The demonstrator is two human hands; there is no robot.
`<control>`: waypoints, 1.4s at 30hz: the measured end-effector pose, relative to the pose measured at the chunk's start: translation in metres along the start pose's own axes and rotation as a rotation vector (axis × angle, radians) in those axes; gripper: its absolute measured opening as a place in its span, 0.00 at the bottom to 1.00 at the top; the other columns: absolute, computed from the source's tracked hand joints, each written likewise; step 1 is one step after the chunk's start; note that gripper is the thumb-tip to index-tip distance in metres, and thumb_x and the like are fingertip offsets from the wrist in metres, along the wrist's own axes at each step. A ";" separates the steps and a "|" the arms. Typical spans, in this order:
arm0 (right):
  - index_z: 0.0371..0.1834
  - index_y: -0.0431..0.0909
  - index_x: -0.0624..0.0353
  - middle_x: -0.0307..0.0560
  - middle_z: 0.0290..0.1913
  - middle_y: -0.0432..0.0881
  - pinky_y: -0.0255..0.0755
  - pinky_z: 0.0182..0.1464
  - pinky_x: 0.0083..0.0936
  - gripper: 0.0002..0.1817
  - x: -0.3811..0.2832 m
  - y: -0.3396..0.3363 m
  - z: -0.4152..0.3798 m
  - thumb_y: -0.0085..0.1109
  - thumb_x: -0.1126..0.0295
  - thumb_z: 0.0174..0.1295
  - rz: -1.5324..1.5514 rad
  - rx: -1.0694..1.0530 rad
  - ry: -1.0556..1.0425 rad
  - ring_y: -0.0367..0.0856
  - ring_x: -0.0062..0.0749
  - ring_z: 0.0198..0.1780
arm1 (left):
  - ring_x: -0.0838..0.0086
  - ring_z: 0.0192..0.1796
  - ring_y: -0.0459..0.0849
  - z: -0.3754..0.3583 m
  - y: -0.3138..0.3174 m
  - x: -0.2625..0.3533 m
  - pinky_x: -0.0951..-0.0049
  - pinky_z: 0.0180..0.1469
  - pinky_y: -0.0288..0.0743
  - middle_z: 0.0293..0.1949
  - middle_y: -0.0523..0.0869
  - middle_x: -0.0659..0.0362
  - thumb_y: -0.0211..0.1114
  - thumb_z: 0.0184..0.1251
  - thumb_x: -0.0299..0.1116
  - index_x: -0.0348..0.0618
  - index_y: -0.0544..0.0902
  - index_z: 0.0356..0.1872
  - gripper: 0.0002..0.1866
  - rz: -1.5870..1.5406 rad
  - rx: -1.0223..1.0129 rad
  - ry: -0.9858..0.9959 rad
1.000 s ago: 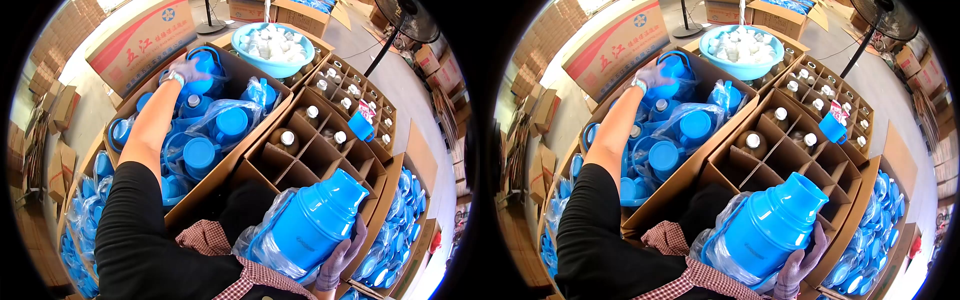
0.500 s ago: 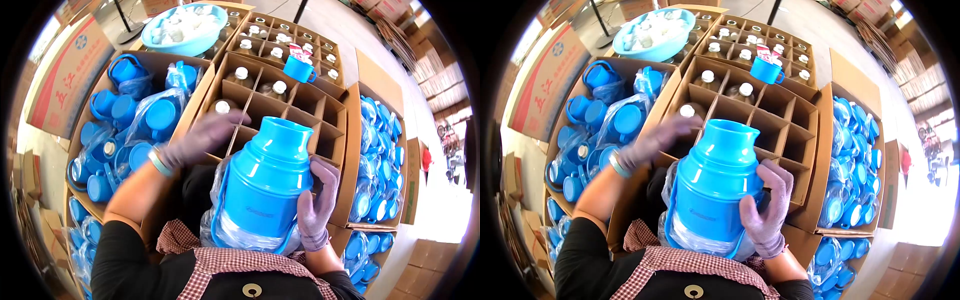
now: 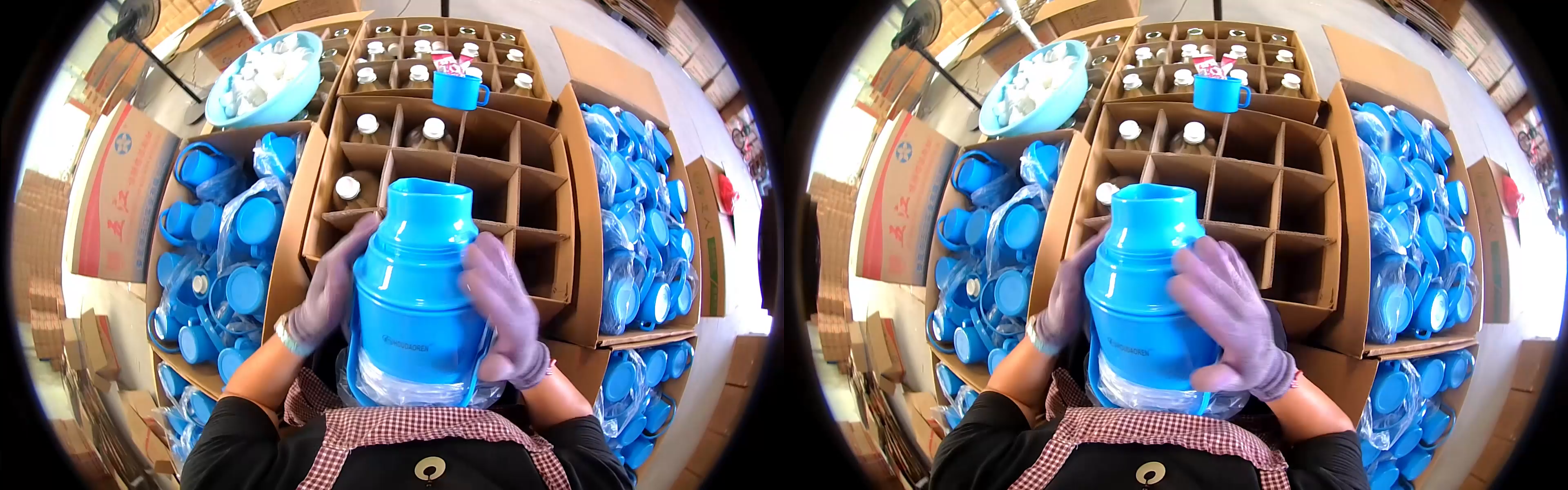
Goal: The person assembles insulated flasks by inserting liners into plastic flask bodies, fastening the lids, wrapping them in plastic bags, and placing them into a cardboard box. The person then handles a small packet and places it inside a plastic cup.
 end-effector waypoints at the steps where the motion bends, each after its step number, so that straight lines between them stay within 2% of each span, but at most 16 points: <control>1: 0.71 0.71 0.71 0.66 0.73 0.73 0.58 0.78 0.54 0.44 0.009 0.003 -0.011 0.52 0.36 0.73 0.040 0.152 0.092 0.69 0.66 0.74 | 0.51 0.79 0.66 -0.009 0.002 0.012 0.56 0.81 0.55 0.75 0.70 0.37 0.47 0.80 0.65 0.23 0.65 0.75 0.47 0.041 -0.028 0.062; 4: 0.74 0.66 0.73 0.69 0.75 0.69 0.55 0.80 0.51 0.46 0.083 -0.002 -0.058 0.55 0.39 0.72 0.093 -0.096 0.777 0.66 0.60 0.78 | 0.54 0.72 0.77 -0.037 -0.011 0.039 0.59 0.73 0.67 0.65 0.83 0.48 0.49 0.81 0.60 0.33 0.83 0.58 0.35 0.493 -0.232 -0.489; 5: 0.75 0.65 0.74 0.70 0.76 0.68 0.53 0.81 0.50 0.47 0.093 -0.007 -0.065 0.56 0.39 0.72 0.102 -0.138 0.915 0.64 0.59 0.80 | 0.57 0.69 0.80 -0.049 -0.014 0.035 0.60 0.70 0.72 0.65 0.84 0.50 0.48 0.83 0.55 0.32 0.77 0.65 0.33 0.584 -0.249 -0.211; 7: 0.77 0.64 0.74 0.71 0.77 0.67 0.50 0.82 0.49 0.48 0.023 -0.010 -0.014 0.57 0.38 0.71 0.028 0.161 0.341 0.61 0.59 0.81 | 0.47 0.76 0.72 -0.056 -0.011 0.000 0.51 0.79 0.59 0.68 0.78 0.40 0.44 0.81 0.65 0.27 0.78 0.65 0.42 0.101 0.199 -0.161; 9: 0.76 0.65 0.71 0.70 0.75 0.70 0.54 0.80 0.51 0.45 0.001 0.007 -0.009 0.50 0.37 0.75 -0.001 0.166 0.090 0.66 0.59 0.79 | 0.47 0.77 0.69 -0.045 0.000 0.011 0.53 0.81 0.54 0.72 0.73 0.38 0.45 0.77 0.70 0.25 0.70 0.71 0.49 0.129 0.086 -0.084; 11: 0.73 0.68 0.71 0.70 0.71 0.75 0.66 0.75 0.49 0.38 0.054 0.005 -0.033 0.43 0.43 0.81 0.082 -0.102 0.519 0.76 0.58 0.73 | 0.48 0.79 0.66 -0.044 0.001 0.024 0.56 0.83 0.50 0.73 0.71 0.37 0.48 0.73 0.75 0.23 0.66 0.74 0.55 0.186 -0.054 0.039; 12: 0.70 0.70 0.73 0.68 0.68 0.78 0.74 0.69 0.46 0.32 0.089 0.009 -0.058 0.36 0.51 0.84 0.402 -0.169 1.147 0.84 0.54 0.65 | 0.50 0.78 0.67 -0.043 0.000 0.017 0.55 0.83 0.50 0.72 0.72 0.37 0.49 0.74 0.73 0.23 0.66 0.74 0.53 0.074 -0.030 -0.007; 15: 0.72 0.67 0.75 0.68 0.73 0.73 0.65 0.76 0.43 0.35 0.027 -0.007 -0.007 0.40 0.50 0.82 0.017 0.180 0.403 0.75 0.57 0.73 | 0.54 0.78 0.69 -0.022 -0.002 -0.008 0.53 0.82 0.51 0.68 0.77 0.37 0.50 0.77 0.69 0.22 0.68 0.73 0.50 -0.255 0.040 -0.099; 17: 0.73 0.66 0.76 0.69 0.73 0.73 0.65 0.75 0.45 0.33 0.003 0.002 0.003 0.46 0.54 0.79 -0.047 0.079 0.154 0.75 0.59 0.71 | 0.56 0.77 0.71 -0.034 0.001 0.006 0.52 0.83 0.49 0.67 0.80 0.42 0.50 0.78 0.67 0.26 0.70 0.72 0.46 0.194 -0.035 0.093; 20: 0.74 0.65 0.75 0.69 0.74 0.72 0.64 0.76 0.45 0.32 0.087 0.009 -0.046 0.49 0.58 0.78 0.061 -0.183 0.757 0.73 0.60 0.73 | 0.57 0.77 0.72 -0.065 0.001 0.014 0.52 0.84 0.47 0.70 0.79 0.46 0.48 0.79 0.68 0.30 0.72 0.73 0.46 0.681 -0.169 0.282; 26: 0.77 0.63 0.74 0.70 0.75 0.69 0.56 0.80 0.39 0.37 0.017 0.002 0.007 0.42 0.49 0.81 0.068 0.035 0.309 0.66 0.59 0.79 | 0.47 0.75 0.70 -0.035 0.001 0.001 0.50 0.80 0.53 0.71 0.74 0.40 0.49 0.73 0.75 0.25 0.66 0.75 0.54 0.092 0.042 -0.072; 30: 0.77 0.61 0.76 0.68 0.74 0.71 0.58 0.80 0.40 0.32 0.063 0.009 -0.015 0.30 0.58 0.84 0.228 -0.143 0.779 0.69 0.58 0.77 | 0.50 0.76 0.69 -0.050 -0.005 0.005 0.50 0.77 0.59 0.70 0.76 0.41 0.46 0.71 0.78 0.28 0.68 0.75 0.55 0.286 0.066 -0.005; 33: 0.80 0.58 0.74 0.69 0.76 0.69 0.50 0.82 0.43 0.32 0.014 -0.001 0.003 0.34 0.59 0.82 0.067 0.080 0.299 0.65 0.56 0.80 | 0.48 0.74 0.73 -0.016 0.008 0.012 0.47 0.75 0.63 0.68 0.80 0.44 0.42 0.76 0.74 0.33 0.75 0.71 0.49 -0.351 0.105 -0.178; 38: 0.79 0.62 0.69 0.67 0.74 0.73 0.58 0.79 0.43 0.28 0.092 0.013 -0.052 0.40 0.65 0.81 0.130 -0.177 0.769 0.68 0.53 0.79 | 0.51 0.72 0.76 -0.034 0.014 0.058 0.42 0.79 0.54 0.64 0.83 0.49 0.43 0.70 0.80 0.38 0.83 0.64 0.50 0.342 -0.270 0.562; 40: 0.79 0.62 0.71 0.69 0.77 0.67 0.52 0.82 0.43 0.33 0.039 -0.003 -0.008 0.38 0.56 0.81 0.236 0.218 0.427 0.63 0.59 0.81 | 0.49 0.74 0.72 -0.026 -0.002 0.032 0.47 0.80 0.53 0.67 0.79 0.43 0.41 0.73 0.77 0.32 0.76 0.68 0.52 0.324 -0.070 0.212; 42: 0.80 0.59 0.74 0.71 0.79 0.64 0.51 0.82 0.43 0.36 0.006 -0.008 0.000 0.41 0.55 0.79 -0.064 0.048 0.166 0.61 0.60 0.82 | 0.47 0.77 0.69 -0.018 -0.009 0.010 0.52 0.80 0.53 0.69 0.76 0.36 0.40 0.75 0.75 0.26 0.69 0.73 0.53 0.161 0.173 -0.110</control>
Point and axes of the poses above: each hand's wrist, its own z-axis towards the middle knuckle, its own y-axis out of the palm, x = y × z, the point moved 5 cm from there along z, towards the middle knuckle
